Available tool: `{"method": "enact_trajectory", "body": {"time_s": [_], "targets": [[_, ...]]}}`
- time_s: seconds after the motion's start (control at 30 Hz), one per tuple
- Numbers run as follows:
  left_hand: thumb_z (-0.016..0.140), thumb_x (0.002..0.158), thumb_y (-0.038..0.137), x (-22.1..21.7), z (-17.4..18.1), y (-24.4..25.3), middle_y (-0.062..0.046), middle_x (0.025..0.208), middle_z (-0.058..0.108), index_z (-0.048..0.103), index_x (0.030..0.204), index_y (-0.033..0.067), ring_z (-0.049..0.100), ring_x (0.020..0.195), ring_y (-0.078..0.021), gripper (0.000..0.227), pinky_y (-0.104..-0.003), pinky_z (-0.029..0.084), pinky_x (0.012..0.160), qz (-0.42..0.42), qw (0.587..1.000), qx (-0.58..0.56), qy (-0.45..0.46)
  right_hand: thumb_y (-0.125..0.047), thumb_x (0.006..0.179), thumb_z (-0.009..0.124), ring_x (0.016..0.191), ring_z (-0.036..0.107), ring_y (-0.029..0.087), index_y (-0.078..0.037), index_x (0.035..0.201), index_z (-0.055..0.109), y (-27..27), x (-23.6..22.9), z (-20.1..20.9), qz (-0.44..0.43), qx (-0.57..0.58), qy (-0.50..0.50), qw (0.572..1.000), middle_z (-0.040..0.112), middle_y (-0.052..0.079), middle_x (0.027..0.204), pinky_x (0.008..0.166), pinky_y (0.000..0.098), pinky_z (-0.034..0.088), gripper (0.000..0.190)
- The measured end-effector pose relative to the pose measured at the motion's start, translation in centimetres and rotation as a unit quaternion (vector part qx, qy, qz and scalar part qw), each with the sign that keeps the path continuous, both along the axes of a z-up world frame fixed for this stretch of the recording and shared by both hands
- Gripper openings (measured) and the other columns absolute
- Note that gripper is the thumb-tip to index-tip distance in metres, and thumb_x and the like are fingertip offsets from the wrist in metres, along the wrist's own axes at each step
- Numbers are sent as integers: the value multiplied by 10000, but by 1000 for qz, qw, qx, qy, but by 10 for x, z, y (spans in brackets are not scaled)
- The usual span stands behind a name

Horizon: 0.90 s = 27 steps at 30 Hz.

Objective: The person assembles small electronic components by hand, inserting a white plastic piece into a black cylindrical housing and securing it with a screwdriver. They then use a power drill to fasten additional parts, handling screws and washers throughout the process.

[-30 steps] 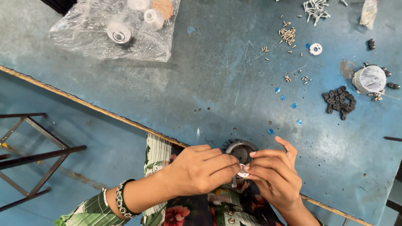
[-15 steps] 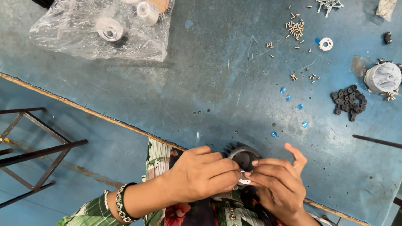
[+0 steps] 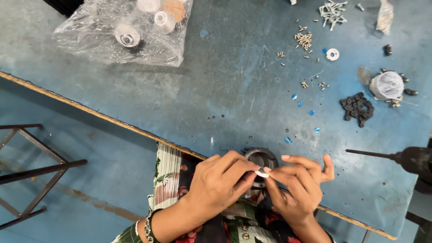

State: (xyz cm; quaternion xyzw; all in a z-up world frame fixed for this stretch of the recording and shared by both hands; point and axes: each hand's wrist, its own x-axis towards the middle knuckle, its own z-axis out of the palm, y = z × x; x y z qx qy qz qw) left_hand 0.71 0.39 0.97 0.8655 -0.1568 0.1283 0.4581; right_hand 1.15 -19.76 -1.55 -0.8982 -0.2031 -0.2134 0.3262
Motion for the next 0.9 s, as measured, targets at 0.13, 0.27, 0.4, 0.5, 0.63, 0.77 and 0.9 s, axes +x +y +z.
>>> {"method": "enact_trajectory", "body": {"time_s": [0.13, 0.27, 0.4, 0.5, 0.63, 0.77, 0.9], "targets": [[789, 888, 143, -1, -3, 3, -12, 979, 666, 669, 1002, 107, 682, 746, -210, 169, -320, 525, 635, -10, 1000, -22, -16, -144, 746, 867, 1036, 650, 181, -167, 832, 723, 4, 1, -4, 9, 12, -29, 999, 683, -42, 825, 1247, 460, 161, 169], [753, 905, 123, 5, -4, 11, -25, 1001, 693, 668, 992, 79, 698, 770, -256, 129, -344, 537, 627, -68, 997, -31, 6, -121, 748, 827, 1047, 657, 175, -159, 832, 739, 5, 1, -2, 19, 37, 6, 999, 703, -33, 857, 1235, 457, 179, 128], [754, 872, 120, 3, 2, 4, -27, 969, 715, 681, 950, 83, 689, 703, -247, 113, -343, 531, 603, -32, 999, -3, -24, -134, 743, 822, 1064, 671, 174, -158, 856, 775, 4, 4, 3, 31, 96, 55, 993, 734, -35, 886, 1198, 437, 229, 124], [774, 867, 131, 1, 3, -1, -17, 938, 713, 680, 945, 89, 713, 732, -236, 129, -322, 542, 606, -7, 998, -16, -54, -152, 725, 844, 1060, 682, 178, -161, 875, 800, 3, 2, 4, 11, 90, 51, 995, 748, -37, 877, 1174, 457, 222, 156], [804, 815, 128, -1, 1, -6, -9, 928, 715, 695, 934, 99, 702, 722, -225, 164, -316, 536, 603, 13, 996, -4, -83, -135, 741, 841, 1098, 686, 174, -149, 877, 776, -3, -4, 7, 7, 100, 50, 994, 759, -35, 912, 1179, 463, 227, 152], [841, 766, 137, -7, -8, -5, 0, 884, 708, 719, 897, 126, 649, 654, -210, 180, -327, 494, 573, 20, 995, 37, -95, -132, 716, 833, 1108, 673, 186, -154, 868, 747, -3, -7, 4, 1, 68, 16, 998, 730, -24, 911, 1183, 480, 224, 176], [842, 779, 138, -5, -11, -3, 8, 947, 716, 700, 934, 107, 663, 713, -179, 212, -310, 479, 605, -4, 985, 46, -167, -136, 726, 830, 1088, 667, 191, -157, 839, 717, -4, -4, 4, 29, 35, -26, 999, 721, -40, 877, 1185, 495, 204, 161]]}}
